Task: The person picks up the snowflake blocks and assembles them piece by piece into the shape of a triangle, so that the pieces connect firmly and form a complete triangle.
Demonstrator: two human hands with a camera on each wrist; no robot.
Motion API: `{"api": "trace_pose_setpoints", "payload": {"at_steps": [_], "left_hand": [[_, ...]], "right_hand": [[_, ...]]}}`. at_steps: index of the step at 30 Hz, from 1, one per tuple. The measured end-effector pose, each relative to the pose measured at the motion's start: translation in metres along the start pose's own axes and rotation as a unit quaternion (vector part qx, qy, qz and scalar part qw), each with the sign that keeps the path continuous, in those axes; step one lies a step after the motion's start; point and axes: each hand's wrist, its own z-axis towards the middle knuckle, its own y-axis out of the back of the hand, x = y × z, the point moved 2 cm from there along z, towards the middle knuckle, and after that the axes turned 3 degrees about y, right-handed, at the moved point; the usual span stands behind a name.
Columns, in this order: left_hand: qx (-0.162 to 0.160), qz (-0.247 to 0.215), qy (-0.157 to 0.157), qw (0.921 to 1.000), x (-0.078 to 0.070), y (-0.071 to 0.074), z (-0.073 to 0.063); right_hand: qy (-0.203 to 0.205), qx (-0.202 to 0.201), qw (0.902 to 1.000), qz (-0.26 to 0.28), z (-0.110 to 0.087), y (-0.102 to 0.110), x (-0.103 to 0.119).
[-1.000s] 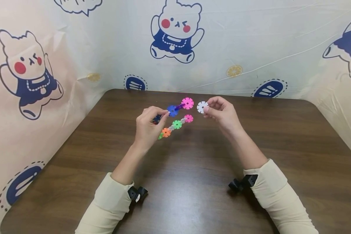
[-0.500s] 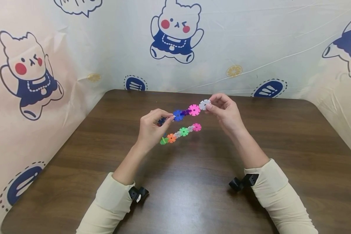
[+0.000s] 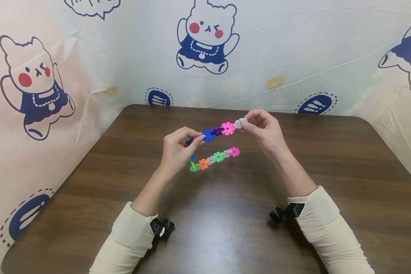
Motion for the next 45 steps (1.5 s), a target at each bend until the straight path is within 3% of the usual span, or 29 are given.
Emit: {"api": "trace_pose_setpoints", "payload": {"at_steps": [6, 18, 29, 34, 39, 45], "left_hand": [[-0.001, -0.004, 0.007, 1.0000, 0.002, -0.002, -0.001], [-0.015, 0.013, -0.011, 0.9997, 0.003, -0.007, -0.006], [-0.023, 0.015, -0.019, 0.9994, 0.000, -0.005, 0.000], [-0.029, 0.014, 0.008, 0.9994, 0.002, -0.002, 0.001], [-0.045, -0.019, 0.045, 0.9978, 0.003, -0.001, 0.002], [-0.099, -0.095, 0.109, 0.9845, 0.007, 0.000, 0.002]], "right_hand": [[0.004, -0.010, 0.9985, -0.054, -0.001, -0.002, -0.001], [0.058, -0.034, 0.9889, -0.132, -0.004, -0.009, -0.001], [-0.004, -0.015, 0.9888, -0.149, -0.003, -0.004, -0.004], [-0.027, -0.001, 0.9886, -0.148, -0.003, 0.001, -0.003], [-0.042, -0.004, 0.9841, -0.173, -0.004, 0.007, -0.002], [-0.106, -0.039, 0.9660, -0.233, -0.008, 0.021, -0.008]]}}
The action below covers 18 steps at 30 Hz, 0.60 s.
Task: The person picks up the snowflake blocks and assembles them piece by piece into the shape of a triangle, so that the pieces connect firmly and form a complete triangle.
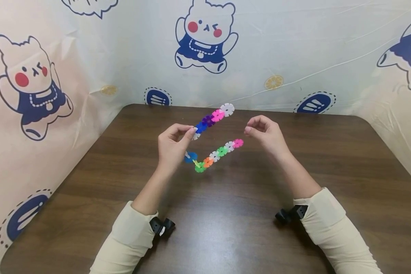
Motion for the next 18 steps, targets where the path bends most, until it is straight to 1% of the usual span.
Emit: {"api": "trace_pose_setpoints", "payload": {"at_steps": [2, 4, 6, 8, 10, 13, 16, 18], "left_hand": [[-0.025, -0.014, 0.002, 0.9996, 0.000, 0.001, 0.001], [-0.049, -0.027, -0.004, 0.9984, 0.000, 0.001, 0.002], [-0.068, -0.043, -0.005, 0.9967, -0.001, 0.000, 0.003], [-0.085, -0.061, -0.005, 0.9945, -0.001, -0.001, 0.003], [-0.099, -0.080, 0.000, 0.9919, -0.001, -0.002, 0.003], [-0.116, -0.100, 0.013, 0.9882, -0.002, -0.005, 0.003], [-0.126, -0.111, 0.029, 0.9854, -0.003, -0.007, 0.002], [-0.129, -0.117, 0.041, 0.9838, -0.002, -0.008, 0.001]], "right_hand": [[-0.030, -0.002, 0.9994, -0.017, 0.001, 0.003, -0.005], [-0.055, 0.007, 0.9983, -0.020, 0.001, 0.004, -0.009], [-0.078, 0.022, 0.9967, -0.013, 0.001, 0.003, -0.012], [-0.090, 0.042, 0.9950, 0.007, 0.000, 0.001, -0.014], [-0.097, 0.057, 0.9931, 0.032, -0.001, -0.003, -0.014], [-0.091, 0.070, 0.9911, 0.068, -0.002, -0.008, -0.014], [-0.087, 0.062, 0.9886, 0.105, -0.002, -0.013, -0.011], [-0.087, 0.050, 0.9867, 0.128, -0.002, -0.015, -0.010]]}}
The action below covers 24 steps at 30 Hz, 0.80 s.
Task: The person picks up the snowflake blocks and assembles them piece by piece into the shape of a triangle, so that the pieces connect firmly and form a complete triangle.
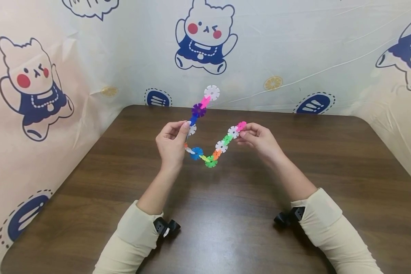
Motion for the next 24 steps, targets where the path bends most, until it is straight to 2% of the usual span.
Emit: {"api": "trace_pose_setpoints", "payload": {"at_steps": [4, 8, 18, 24], "left_hand": [[-0.006, 0.005, 0.015, 0.9999, 0.004, 0.000, -0.002], [-0.008, 0.004, 0.020, 0.9998, 0.006, -0.001, -0.004], [-0.001, -0.008, 0.039, 0.9992, 0.007, -0.006, -0.007], [0.003, -0.013, 0.036, 0.9993, 0.008, -0.006, -0.007]], "right_hand": [[0.016, -0.016, 0.9995, 0.024, 0.001, -0.005, 0.002], [0.044, -0.026, 0.9985, 0.018, 0.001, -0.008, 0.003], [0.119, -0.023, 0.9919, -0.038, 0.000, -0.017, 0.015], [0.146, -0.012, 0.9874, -0.059, 0.000, -0.025, 0.021]]}}
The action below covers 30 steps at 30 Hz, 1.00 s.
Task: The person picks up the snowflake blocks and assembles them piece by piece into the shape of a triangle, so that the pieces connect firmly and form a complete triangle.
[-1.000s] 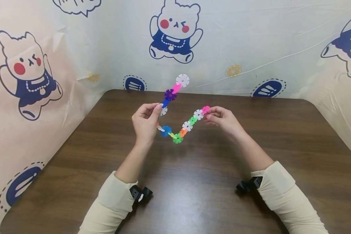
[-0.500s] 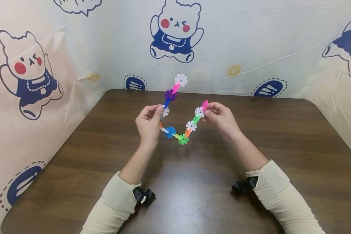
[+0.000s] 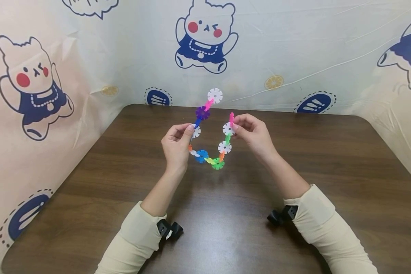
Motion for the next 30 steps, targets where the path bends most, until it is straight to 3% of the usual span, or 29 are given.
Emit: {"api": "trace_pose_setpoints", "payload": {"at_steps": [12, 30], "left_hand": [[0.028, 0.031, -0.011, 0.9990, 0.0001, -0.0023, -0.0030], [0.061, 0.046, -0.008, 0.9971, 0.0021, -0.0019, -0.0063]], "right_hand": [[0.017, 0.011, 0.9995, -0.025, 0.0012, -0.0074, 0.0076], [0.015, -0.002, 0.9994, -0.031, 0.0018, -0.0078, 0.0095]]}}
